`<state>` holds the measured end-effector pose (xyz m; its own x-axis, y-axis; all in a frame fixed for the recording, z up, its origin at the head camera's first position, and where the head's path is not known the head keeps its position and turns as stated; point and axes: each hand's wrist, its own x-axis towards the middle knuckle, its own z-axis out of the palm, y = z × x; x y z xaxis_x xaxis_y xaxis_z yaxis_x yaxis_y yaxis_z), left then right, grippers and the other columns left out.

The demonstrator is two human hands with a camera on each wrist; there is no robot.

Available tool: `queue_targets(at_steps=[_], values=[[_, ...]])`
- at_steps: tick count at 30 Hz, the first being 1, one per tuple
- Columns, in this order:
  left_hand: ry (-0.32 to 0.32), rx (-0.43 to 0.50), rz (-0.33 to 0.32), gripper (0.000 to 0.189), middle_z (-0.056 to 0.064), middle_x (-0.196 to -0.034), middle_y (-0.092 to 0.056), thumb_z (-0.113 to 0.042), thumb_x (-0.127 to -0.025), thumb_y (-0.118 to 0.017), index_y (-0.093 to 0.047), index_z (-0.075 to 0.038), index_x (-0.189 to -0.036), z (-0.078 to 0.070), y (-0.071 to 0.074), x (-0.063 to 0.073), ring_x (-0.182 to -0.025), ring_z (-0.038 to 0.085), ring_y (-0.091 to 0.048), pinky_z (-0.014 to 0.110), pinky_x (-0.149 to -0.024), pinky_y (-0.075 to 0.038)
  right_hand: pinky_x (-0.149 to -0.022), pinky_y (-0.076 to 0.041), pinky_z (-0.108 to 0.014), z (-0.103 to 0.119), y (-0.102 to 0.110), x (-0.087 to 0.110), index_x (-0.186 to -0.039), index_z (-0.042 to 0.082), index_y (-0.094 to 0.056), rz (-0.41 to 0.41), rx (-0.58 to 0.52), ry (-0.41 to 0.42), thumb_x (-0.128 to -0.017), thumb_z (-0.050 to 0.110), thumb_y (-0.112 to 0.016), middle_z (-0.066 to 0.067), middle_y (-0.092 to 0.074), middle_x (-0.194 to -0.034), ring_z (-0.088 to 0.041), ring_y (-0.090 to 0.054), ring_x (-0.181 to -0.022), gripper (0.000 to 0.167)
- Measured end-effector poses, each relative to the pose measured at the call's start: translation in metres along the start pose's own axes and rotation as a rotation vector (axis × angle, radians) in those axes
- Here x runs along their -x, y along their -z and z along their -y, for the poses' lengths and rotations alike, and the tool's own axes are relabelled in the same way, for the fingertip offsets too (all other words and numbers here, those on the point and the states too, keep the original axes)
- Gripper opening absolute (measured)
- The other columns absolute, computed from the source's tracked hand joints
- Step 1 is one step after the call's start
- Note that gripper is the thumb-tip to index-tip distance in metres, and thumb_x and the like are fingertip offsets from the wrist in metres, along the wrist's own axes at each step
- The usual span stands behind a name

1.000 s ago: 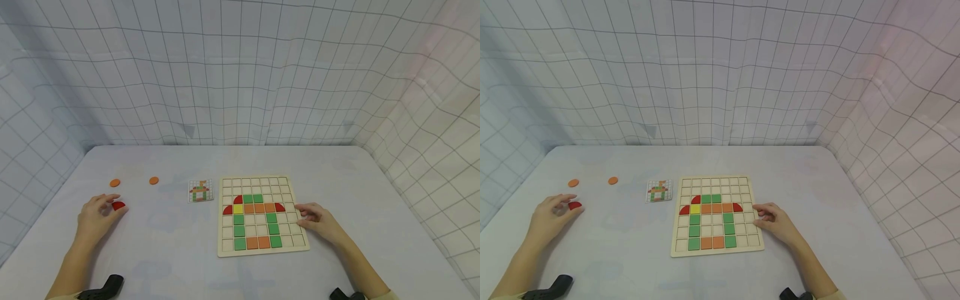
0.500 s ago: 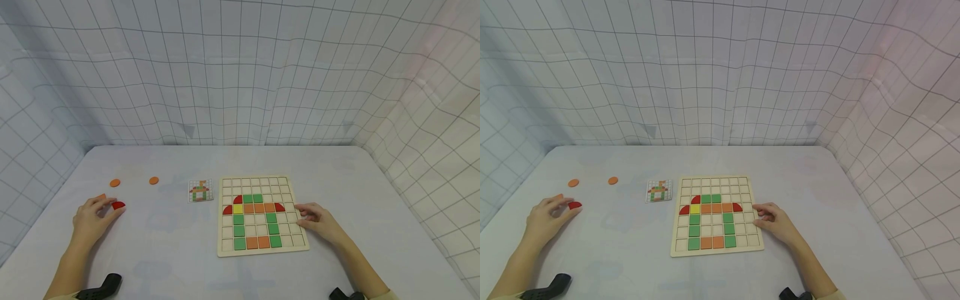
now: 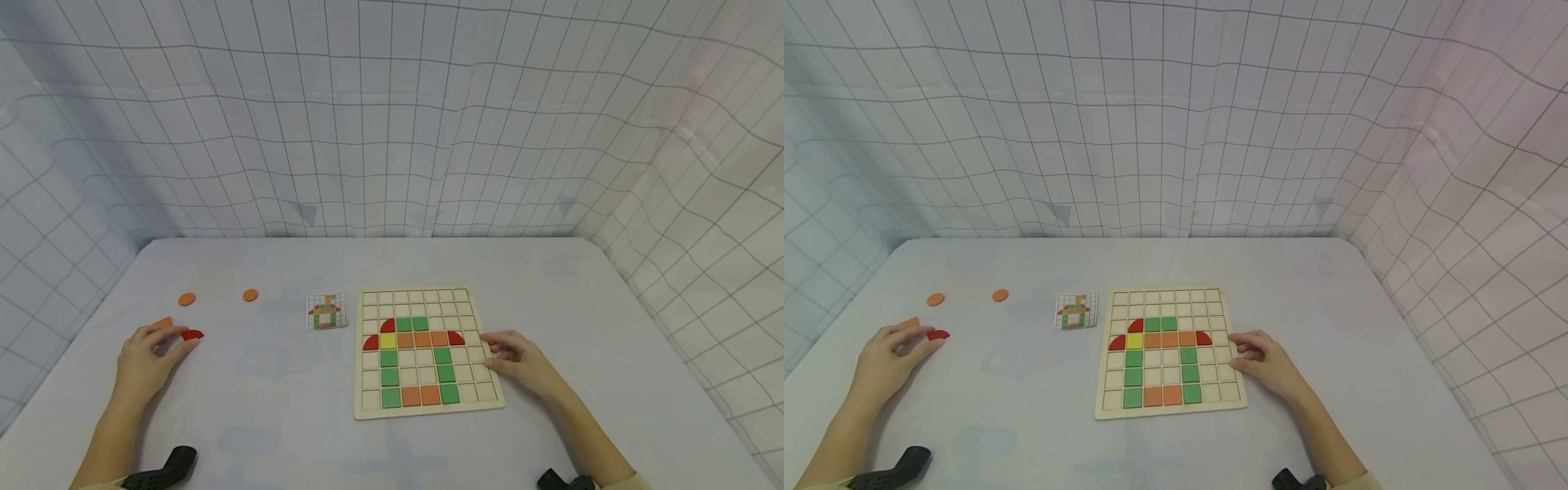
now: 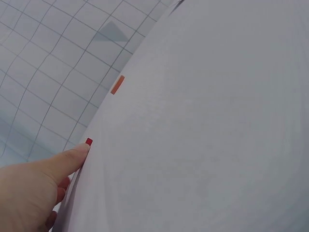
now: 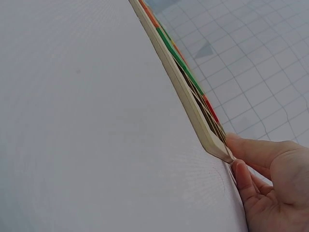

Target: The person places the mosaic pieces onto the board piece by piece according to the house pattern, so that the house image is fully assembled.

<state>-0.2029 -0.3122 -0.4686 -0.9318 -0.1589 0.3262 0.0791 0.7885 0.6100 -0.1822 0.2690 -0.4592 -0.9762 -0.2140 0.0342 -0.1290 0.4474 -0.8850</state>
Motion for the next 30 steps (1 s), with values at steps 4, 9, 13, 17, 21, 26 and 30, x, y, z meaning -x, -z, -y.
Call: queue_targets(at_steps=[4,9,13,17,21,26,30], values=[[0.008,-0.005,0.0,0.034,0.028,-0.104,-0.046,-0.016,-0.083,-0.067,-0.06,0.009,-0.104,-0.001,0.0,0.0,-0.098,0.048,-0.038,0.055,-0.074,-0.029,-0.07,-0.044,-0.019,0.0,0.0,0.0,-0.119,0.0,-0.058,-0.003,-0.001,-0.002,-0.079,0.013,-0.071,-0.013,-0.054,-0.103,-0.011,-0.051,-0.083,0.044],[0.005,0.001,-0.025,0.033,0.028,-0.103,-0.05,-0.016,-0.082,-0.068,-0.06,0.009,-0.103,-0.002,-0.001,-0.001,-0.097,0.046,-0.039,0.054,-0.075,-0.027,-0.07,-0.044,-0.018,0.0,0.0,-0.001,-0.119,0.0,-0.058,-0.005,-0.005,0.012,-0.078,0.012,-0.071,-0.014,-0.054,-0.102,-0.011,-0.052,-0.083,0.044],[0.006,0.01,-0.044,0.033,0.027,-0.104,-0.052,-0.018,-0.082,-0.069,-0.061,0.007,-0.102,-0.004,-0.002,-0.002,-0.097,0.042,-0.041,0.053,-0.076,-0.029,-0.07,-0.044,-0.018,0.0,0.0,-0.001,-0.119,-0.001,-0.058,-0.006,-0.002,0.019,-0.079,0.011,-0.071,-0.014,-0.054,-0.103,-0.011,-0.052,-0.083,0.044],[-0.004,0.011,-0.061,0.032,0.019,-0.102,-0.054,-0.022,-0.082,-0.07,-0.063,0.002,-0.102,-0.009,-0.002,-0.003,-0.09,0.016,-0.042,0.034,-0.072,-0.033,-0.071,-0.044,-0.018,0.0,0.0,-0.001,-0.119,0.0,-0.058,-0.006,0.001,0.013,-0.079,0.011,-0.071,-0.014,-0.054,-0.103,-0.011,-0.052,-0.084,0.043],[-0.034,0.025,-0.069,0.03,0.012,-0.098,-0.055,-0.022,-0.081,-0.071,-0.065,-0.001,-0.101,-0.016,-0.003,-0.004,-0.082,-0.001,-0.035,0.024,-0.067,-0.031,-0.071,-0.044,-0.019,-0.001,0.0,-0.001,-0.118,0.0,-0.058,-0.009,0.005,0.011,-0.079,0.011,-0.071,-0.013,-0.054,-0.103,-0.011,-0.052,-0.084,0.043],[-0.041,0.054,-0.025,0.029,0.011,-0.1,-0.055,-0.022,-0.083,-0.068,-0.064,-0.003,-0.104,-0.031,-0.006,-0.004,-0.085,0.005,-0.038,0.03,-0.071,-0.031,-0.071,-0.045,-0.019,-0.001,0.0,-0.001,-0.118,-0.001,-0.058,-0.007,0.012,0.018,-0.079,0.01,-0.071,-0.013,-0.054,-0.103,-0.01,-0.052,-0.084,0.043],[-0.094,0.075,0.02,0.028,0.011,-0.102,-0.055,-0.021,-0.084,-0.067,-0.062,-0.004,-0.106,-0.046,-0.013,-0.005,-0.087,0.01,-0.039,0.031,-0.073,-0.032,-0.071,-0.045,-0.018,-0.002,0.0,-0.001,-0.118,-0.001,-0.058,-0.009,0.012,0.018,-0.079,0.01,-0.071,-0.013,-0.054,-0.103,-0.009,-0.052,-0.085,0.043]])
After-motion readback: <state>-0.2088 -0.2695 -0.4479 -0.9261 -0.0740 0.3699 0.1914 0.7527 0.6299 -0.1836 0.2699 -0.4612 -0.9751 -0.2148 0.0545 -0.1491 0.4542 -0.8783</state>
